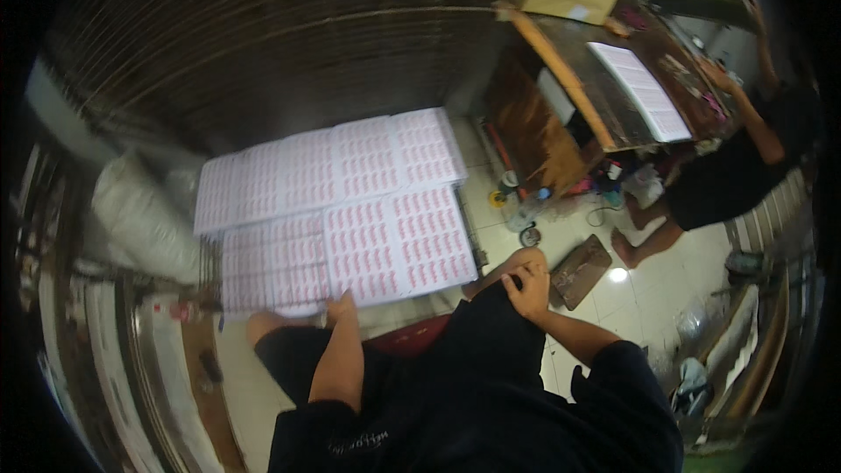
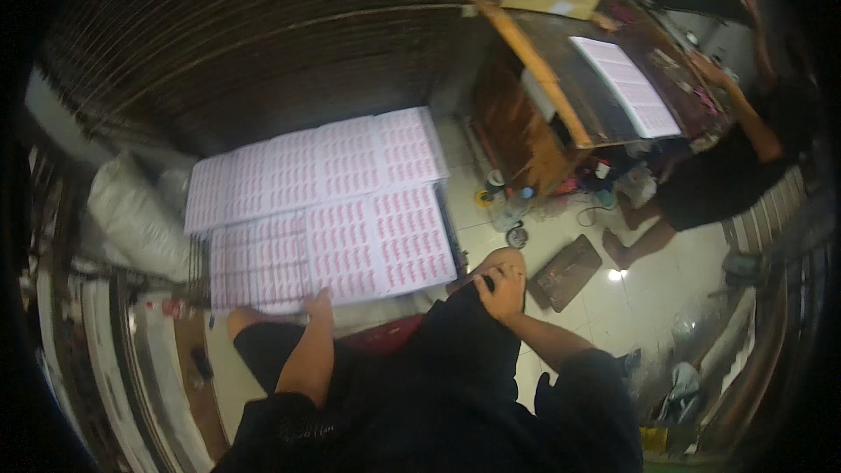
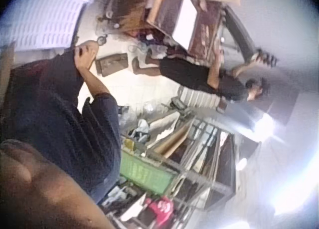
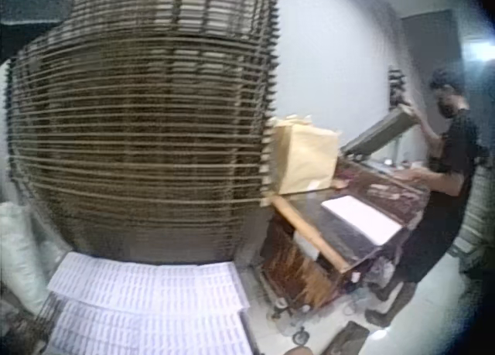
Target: The person repeatedly picks up sheets of printed paper from a wire rack and hands them to a coworker standing at a nearby table. The coworker stacks the papers on the table. The person continues this repetitive transfer process for the duration of the clip.
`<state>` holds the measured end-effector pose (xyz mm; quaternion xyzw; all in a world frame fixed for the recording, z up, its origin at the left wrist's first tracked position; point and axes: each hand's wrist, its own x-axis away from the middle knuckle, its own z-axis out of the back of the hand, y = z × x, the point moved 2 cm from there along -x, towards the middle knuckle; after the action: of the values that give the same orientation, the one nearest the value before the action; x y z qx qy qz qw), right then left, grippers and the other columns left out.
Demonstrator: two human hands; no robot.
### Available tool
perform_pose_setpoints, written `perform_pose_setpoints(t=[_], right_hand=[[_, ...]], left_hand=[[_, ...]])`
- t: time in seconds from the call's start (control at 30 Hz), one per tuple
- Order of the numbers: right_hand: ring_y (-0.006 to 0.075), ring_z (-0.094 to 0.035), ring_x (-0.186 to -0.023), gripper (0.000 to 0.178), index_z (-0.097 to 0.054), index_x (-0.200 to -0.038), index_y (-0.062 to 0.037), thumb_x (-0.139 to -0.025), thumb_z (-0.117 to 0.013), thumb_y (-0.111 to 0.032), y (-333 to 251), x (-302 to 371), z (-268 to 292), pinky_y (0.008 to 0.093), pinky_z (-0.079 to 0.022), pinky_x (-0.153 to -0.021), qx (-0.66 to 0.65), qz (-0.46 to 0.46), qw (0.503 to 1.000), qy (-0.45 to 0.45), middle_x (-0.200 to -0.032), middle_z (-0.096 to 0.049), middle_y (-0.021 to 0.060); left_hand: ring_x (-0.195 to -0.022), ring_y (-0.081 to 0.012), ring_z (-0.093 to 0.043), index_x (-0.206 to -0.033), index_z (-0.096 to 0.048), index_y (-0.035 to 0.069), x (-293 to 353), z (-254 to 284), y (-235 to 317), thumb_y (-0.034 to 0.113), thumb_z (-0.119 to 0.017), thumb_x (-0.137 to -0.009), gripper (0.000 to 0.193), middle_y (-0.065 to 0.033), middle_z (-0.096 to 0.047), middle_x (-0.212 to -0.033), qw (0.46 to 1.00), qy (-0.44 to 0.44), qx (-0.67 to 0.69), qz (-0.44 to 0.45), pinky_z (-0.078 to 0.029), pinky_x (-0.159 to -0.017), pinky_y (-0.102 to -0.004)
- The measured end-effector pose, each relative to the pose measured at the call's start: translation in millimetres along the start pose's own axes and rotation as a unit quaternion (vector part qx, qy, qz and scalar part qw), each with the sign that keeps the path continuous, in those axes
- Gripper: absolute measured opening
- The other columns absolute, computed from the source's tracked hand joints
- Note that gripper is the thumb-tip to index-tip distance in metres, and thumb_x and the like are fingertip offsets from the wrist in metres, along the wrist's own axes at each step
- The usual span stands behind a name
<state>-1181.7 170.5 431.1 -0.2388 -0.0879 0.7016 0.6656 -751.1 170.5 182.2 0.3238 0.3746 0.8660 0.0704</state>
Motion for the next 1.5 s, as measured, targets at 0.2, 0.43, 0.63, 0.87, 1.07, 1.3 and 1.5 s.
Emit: perform_pose_setpoints(t=[0.2, 0.43, 0.63, 0.87, 1.07, 1.3, 1.5], right_hand=[[0.0200, -0.056, -0.076, 0.019, -0.063, -0.090, -0.0041, -0.080, -0.063, -0.020, 26, 3, 5, 0.0305, -0.043, -0.070, -0.249, -0.140, 0.950, 0.127, -0.082, -0.061, 0.0090], [0.0068, -0.050, -0.066, 0.027, -0.056, -0.099, -0.0068, -0.086, -0.059, -0.030, 90, -94, 129, 0.0222, -0.038, -0.057, -0.441, -0.144, 0.803, 0.374, -0.075, -0.054, -0.0013], [0.0314, -0.051, -0.107, 0.086, -0.021, -0.133, -0.0026, -0.077, -0.062, -0.053, 159, -173, 257, 0.0384, -0.042, -0.090, -0.680, -0.141, 0.582, 0.423, -0.120, -0.044, 0.0214], [0.0404, -0.031, -0.126, 0.113, 0.002, -0.140, -0.0008, -0.070, -0.066, -0.058, 179, -212, 290, 0.0482, -0.025, -0.106, -0.789, -0.107, 0.488, 0.357, -0.140, -0.023, 0.0237], [0.0336, -0.043, -0.119, 0.064, -0.029, -0.132, 0.0015, -0.090, -0.042, -0.046, 136, -211, 274, 0.0468, -0.034, -0.100, -0.784, -0.097, 0.579, 0.201, -0.130, -0.041, 0.0182], [0.0270, -0.054, -0.107, 0.038, -0.030, -0.131, -0.0026, -0.096, -0.035, -0.018, 81, -193, 249, 0.0390, -0.048, -0.087, -0.591, -0.160, 0.766, 0.197, -0.126, -0.045, 0.0133], [0.0248, -0.055, -0.104, 0.039, -0.029, -0.129, -0.0015, -0.094, -0.040, -0.011, 15, -150, 207, 0.0369, -0.051, -0.082, -0.623, -0.073, 0.736, 0.255, -0.122, -0.047, 0.0140]], left_hand=[[-0.103, -0.0294, -0.054, -0.127, -0.039, -0.005, 62, 34, 56, 0.018, -0.068, -0.071, 0.067, -0.0212, -0.054, -0.115, 0.997, -0.043, 0.012, -0.055, -0.042, -0.088, -0.0350], [-0.084, -0.0250, -0.058, -0.127, -0.035, -0.003, 56, 28, 53, 0.012, -0.070, -0.073, 0.066, -0.0202, -0.059, -0.097, 0.976, -0.109, 0.036, -0.183, -0.047, -0.075, -0.0340], [-0.076, -0.0191, -0.056, -0.128, -0.035, 0.000, 86, 41, 79, 0.009, -0.069, -0.075, 0.063, -0.0160, -0.058, -0.087, 0.970, -0.099, 0.001, -0.221, -0.046, -0.066, -0.0301], [-0.073, -0.0186, -0.056, -0.129, -0.034, 0.000, 84, 47, 74, 0.007, -0.066, -0.077, 0.062, -0.0141, -0.059, -0.086, 0.963, -0.117, 0.066, -0.234, -0.047, -0.066, -0.0309], [-0.070, -0.0165, -0.056, -0.128, -0.036, 0.000, 71, 47, 64, 0.007, -0.067, -0.077, 0.060, -0.0130, -0.058, -0.082, 0.960, -0.104, 0.091, -0.242, -0.046, -0.063, -0.0283], [-0.072, -0.0159, -0.057, -0.129, -0.035, 0.001, 97, 47, 82, 0.007, -0.066, -0.079, 0.059, -0.0127, -0.058, -0.083, 0.945, -0.169, 0.086, -0.266, -0.046, -0.063, -0.0270], [-0.077, -0.0164, -0.058, -0.123, -0.043, 0.001, 176, 32, 130, 0.008, -0.066, -0.079, 0.050, -0.0110, -0.059, -0.089, 0.881, -0.265, 0.074, -0.385, -0.049, -0.068, -0.0282]])
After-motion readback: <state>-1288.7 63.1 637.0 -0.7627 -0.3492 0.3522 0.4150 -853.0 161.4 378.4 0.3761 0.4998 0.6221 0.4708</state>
